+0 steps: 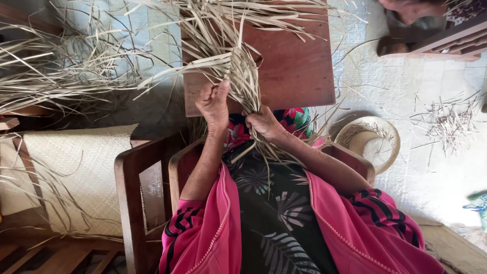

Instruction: Weaving dried leaves together to create a handcrafted item like a mat or hat.

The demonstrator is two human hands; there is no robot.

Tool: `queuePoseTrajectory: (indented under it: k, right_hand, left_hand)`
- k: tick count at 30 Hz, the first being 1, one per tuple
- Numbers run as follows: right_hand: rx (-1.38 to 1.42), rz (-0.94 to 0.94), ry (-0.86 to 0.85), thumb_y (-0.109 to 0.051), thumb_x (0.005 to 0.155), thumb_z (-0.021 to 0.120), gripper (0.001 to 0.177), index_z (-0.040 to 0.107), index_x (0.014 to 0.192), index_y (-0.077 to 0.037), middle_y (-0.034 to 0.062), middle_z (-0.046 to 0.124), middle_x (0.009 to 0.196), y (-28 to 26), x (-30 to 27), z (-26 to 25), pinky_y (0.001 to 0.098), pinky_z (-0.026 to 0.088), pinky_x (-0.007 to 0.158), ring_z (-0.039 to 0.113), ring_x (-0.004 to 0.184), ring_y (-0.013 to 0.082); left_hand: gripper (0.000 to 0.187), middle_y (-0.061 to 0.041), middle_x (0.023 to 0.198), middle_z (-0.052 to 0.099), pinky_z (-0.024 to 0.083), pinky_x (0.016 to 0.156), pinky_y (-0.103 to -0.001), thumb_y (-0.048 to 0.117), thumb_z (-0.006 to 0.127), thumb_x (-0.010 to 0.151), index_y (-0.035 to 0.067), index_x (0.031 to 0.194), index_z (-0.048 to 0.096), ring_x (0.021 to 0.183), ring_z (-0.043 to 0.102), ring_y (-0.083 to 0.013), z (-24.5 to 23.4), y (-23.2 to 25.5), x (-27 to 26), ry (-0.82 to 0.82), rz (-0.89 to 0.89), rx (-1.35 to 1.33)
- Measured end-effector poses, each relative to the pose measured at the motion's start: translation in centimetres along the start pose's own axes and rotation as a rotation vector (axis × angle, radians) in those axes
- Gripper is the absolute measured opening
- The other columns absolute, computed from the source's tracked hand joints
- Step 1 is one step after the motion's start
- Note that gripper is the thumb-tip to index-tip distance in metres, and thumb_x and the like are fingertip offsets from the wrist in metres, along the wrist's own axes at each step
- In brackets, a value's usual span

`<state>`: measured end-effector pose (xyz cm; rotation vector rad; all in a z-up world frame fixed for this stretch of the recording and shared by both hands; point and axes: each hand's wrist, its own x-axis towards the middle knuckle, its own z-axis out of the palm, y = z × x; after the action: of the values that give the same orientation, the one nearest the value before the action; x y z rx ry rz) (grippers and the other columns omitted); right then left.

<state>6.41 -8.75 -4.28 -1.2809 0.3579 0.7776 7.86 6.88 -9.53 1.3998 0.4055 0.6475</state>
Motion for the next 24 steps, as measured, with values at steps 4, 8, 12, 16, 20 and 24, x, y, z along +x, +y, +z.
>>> queuePoseTrajectory:
  k: [4, 8, 12, 16, 20, 24]
  right_hand:
    - [-0.113, -0.125, -0.022, 0.002, 0.068, 0.067, 0.012, 0.066, 0.079, 0.0, 0.0152, 0.063, 0.054, -0.7, -0.8, -0.1, 0.0407, 0.062, 0.048, 0.066, 0.046, 0.0225]
    - [0.069, -0.032, -0.167, 0.007, 0.082, 0.069, 0.023, 0.054, 0.097, -0.001, 0.0168, 0.065, 0.067, -2.4, -2.6, 0.5, 0.0472, 0.067, 0.069, 0.076, 0.066, 0.0296]
    - [-0.133, -0.169, -0.257, 0.002, 0.087, 0.066, 0.011, 0.058, 0.095, 0.0, 0.0134, 0.059, 0.055, 0.4, 0.7, -1.2, 0.0378, 0.061, 0.044, 0.067, 0.043, 0.0235]
    - [-0.874, -0.504, 0.09, -0.019, 0.087, 0.068, 0.032, 0.06, 0.105, 0.007, 0.0345, 0.063, 0.076, 1.4, 3.4, -2.7, 0.0673, 0.053, 0.069, 0.068, 0.083, 0.0577]
    - [-1.215, -0.394, 0.186, -0.027, 0.094, 0.06, 0.036, 0.054, 0.121, -0.004, 0.026, 0.071, 0.086, 1.5, 4.2, -4.3, 0.0633, 0.06, 0.08, 0.072, 0.086, 0.0517]
    - [-1.358, -0.302, 0.174, -0.023, 0.093, 0.061, 0.042, 0.046, 0.13, -0.01, 0.0218, 0.072, 0.088, -0.6, 2.1, -4.0, 0.0597, 0.061, 0.079, 0.074, 0.087, 0.0494]
  left_hand:
    - [0.011, -0.005, 0.074, 0.069, 0.054, 0.079, -0.035, 0.003, 0.084, 0.087, 0.004, 0.087, 0.073, 0.08, 0.061, -0.0077, -1.6, -2.3, 0.7, 0.095, -0.207, -0.207]
    - [0.016, -0.014, 0.091, 0.074, 0.054, 0.096, -0.046, 0.014, 0.077, 0.096, 0.001, 0.093, 0.069, 0.101, 0.07, -0.0205, -3.1, -4.4, 1.1, 0.056, -0.407, -0.404]
    - [0.025, -0.022, 0.103, 0.075, 0.057, 0.101, -0.048, 0.018, 0.078, 0.097, -0.002, 0.108, 0.068, 0.11, 0.07, -0.0278, -4.1, -6.0, 1.5, 0.028, -0.439, -0.456]
    - [0.036, -0.031, 0.1, 0.071, 0.061, 0.093, -0.056, 0.025, 0.081, 0.096, -0.008, 0.104, 0.069, 0.105, 0.069, -0.0342, -1.7, 2.3, 0.6, 0.003, -0.356, -0.251]
    - [0.043, -0.027, 0.081, 0.075, 0.066, 0.062, -0.04, 0.036, 0.076, 0.096, -0.007, 0.093, 0.075, 0.066, 0.076, -0.0286, -1.5, 7.2, -0.7, -0.019, -0.381, 0.071]
    - [0.071, -0.043, 0.103, 0.068, 0.064, 0.078, -0.058, 0.05, 0.074, 0.093, -0.019, 0.108, 0.063, 0.089, 0.075, -0.0495, -1.7, 8.9, -0.2, -0.043, -0.583, -0.152]
